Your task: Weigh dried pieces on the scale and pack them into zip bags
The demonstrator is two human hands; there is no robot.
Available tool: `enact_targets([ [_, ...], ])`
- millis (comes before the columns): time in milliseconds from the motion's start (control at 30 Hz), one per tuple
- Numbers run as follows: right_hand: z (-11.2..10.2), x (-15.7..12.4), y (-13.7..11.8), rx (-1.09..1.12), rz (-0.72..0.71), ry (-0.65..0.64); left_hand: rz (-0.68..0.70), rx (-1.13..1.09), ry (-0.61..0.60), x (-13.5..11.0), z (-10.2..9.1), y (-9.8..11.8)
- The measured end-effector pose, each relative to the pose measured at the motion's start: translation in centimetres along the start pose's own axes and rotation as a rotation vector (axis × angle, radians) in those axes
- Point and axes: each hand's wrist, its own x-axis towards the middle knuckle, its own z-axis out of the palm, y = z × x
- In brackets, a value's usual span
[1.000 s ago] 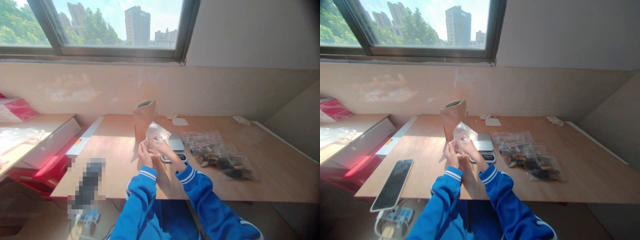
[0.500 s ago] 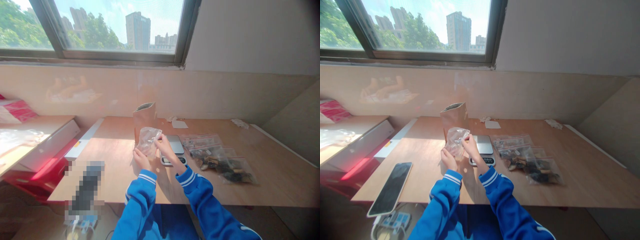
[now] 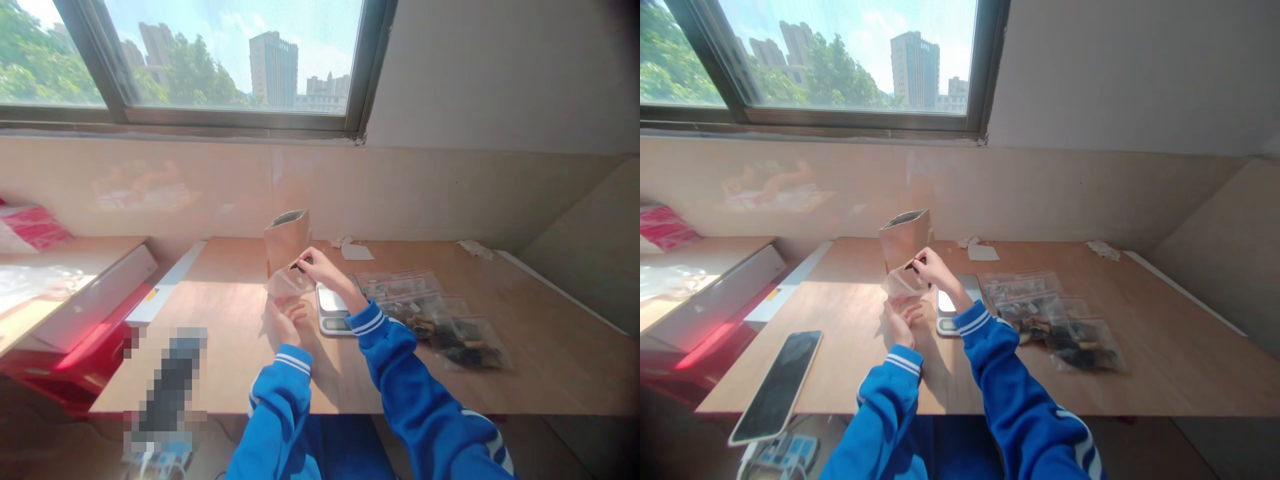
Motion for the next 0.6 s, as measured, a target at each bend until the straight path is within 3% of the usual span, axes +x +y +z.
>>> enact_targets([
  [100, 1.5, -0.1, 1.6, 0.049, -0.021, -0.023, -0.066, 0.008, 0.010, 0.1, 0.0, -0.2],
  [233, 1.9, -0.2, 3.0, 0.071, -0.066, -0.054, -0.048, 0.052, 0.062, 0.2, 0.1, -0.8],
  [467, 0.8, 0.1, 2.8, -0.029, -0.121, -0.165, 0.127, 0.172, 0.053, 0.6, -0.5, -0.9],
  [600, -0.6, 0.2, 1.4, -0.075, -0.219, -0.168, 0.194, 0.192, 0.179, 1.4, -1.2, -1.5],
])
